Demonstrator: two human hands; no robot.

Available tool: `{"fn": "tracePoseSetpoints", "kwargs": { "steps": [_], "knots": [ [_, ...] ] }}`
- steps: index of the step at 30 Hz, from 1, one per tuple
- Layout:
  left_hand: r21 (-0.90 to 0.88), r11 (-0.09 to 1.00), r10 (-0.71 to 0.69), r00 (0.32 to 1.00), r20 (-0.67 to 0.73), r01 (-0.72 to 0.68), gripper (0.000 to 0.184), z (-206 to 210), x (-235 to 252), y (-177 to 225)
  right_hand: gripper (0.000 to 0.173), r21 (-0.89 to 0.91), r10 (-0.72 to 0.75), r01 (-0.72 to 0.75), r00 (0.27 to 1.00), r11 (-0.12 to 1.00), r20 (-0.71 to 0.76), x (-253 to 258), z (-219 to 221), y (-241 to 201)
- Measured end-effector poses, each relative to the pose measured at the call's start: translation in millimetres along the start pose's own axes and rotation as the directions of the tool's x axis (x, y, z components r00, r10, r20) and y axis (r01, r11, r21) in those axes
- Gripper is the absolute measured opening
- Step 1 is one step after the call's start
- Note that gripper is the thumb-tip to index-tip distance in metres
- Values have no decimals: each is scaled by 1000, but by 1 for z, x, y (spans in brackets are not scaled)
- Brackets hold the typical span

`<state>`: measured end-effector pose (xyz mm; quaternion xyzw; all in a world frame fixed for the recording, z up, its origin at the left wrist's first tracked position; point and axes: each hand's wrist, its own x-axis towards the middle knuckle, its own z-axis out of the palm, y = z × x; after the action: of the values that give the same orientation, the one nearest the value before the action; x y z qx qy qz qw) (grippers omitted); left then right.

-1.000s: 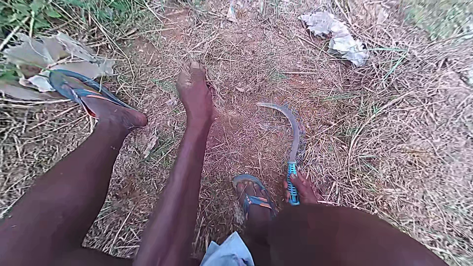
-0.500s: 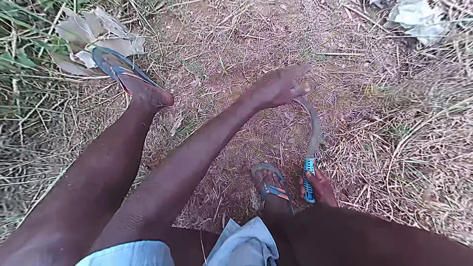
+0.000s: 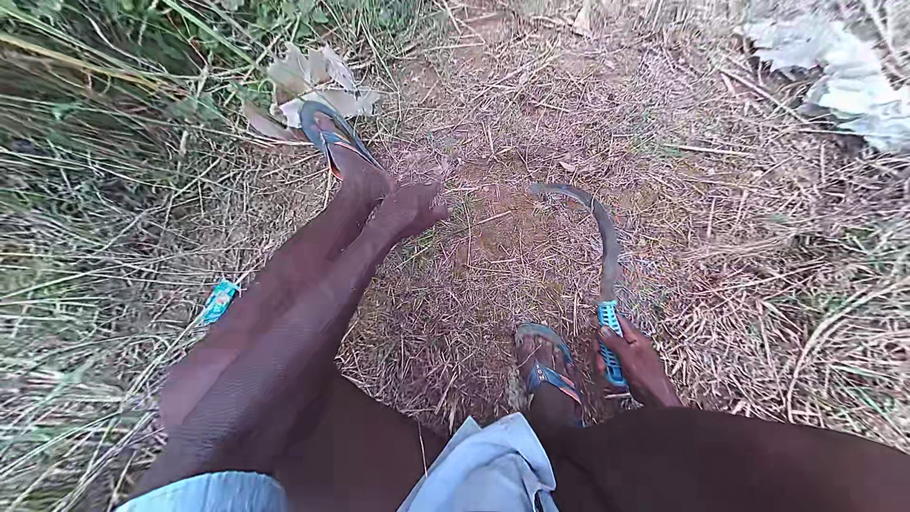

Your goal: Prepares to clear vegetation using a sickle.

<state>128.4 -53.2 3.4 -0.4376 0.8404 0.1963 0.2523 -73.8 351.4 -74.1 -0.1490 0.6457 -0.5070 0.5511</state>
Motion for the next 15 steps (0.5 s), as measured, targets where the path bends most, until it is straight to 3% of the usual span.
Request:
{"fn": "tracePoseSetpoints", "kwargs": {
  "steps": [5, 8, 10, 13, 15],
  "knots": [
    [-183, 969, -197, 963, -184, 164, 90, 104, 20, 10, 44, -3, -25, 25, 999, 1000, 39, -3, 0, 5],
    [-198, 962, -229, 951, -209, 188, 94, 128, 22, 27, 44, 3, -4, 4, 999, 1000, 34, -7, 0, 4],
    [-156, 965, -235, 957, -172, 209, 85, 130, 22, 30, 45, 6, 14, -14, 999, 1000, 30, -9, -2, 6],
    [-92, 974, -214, 975, -64, 208, 46, 119, 21, 19, 44, 6, 21, -21, 999, 1000, 36, -7, -3, 13],
    [-118, 966, -232, 973, -7, 230, 37, 108, 17, 8, 44, -2, 21, -21, 999, 1000, 37, -3, -2, 15]
  ]
}}
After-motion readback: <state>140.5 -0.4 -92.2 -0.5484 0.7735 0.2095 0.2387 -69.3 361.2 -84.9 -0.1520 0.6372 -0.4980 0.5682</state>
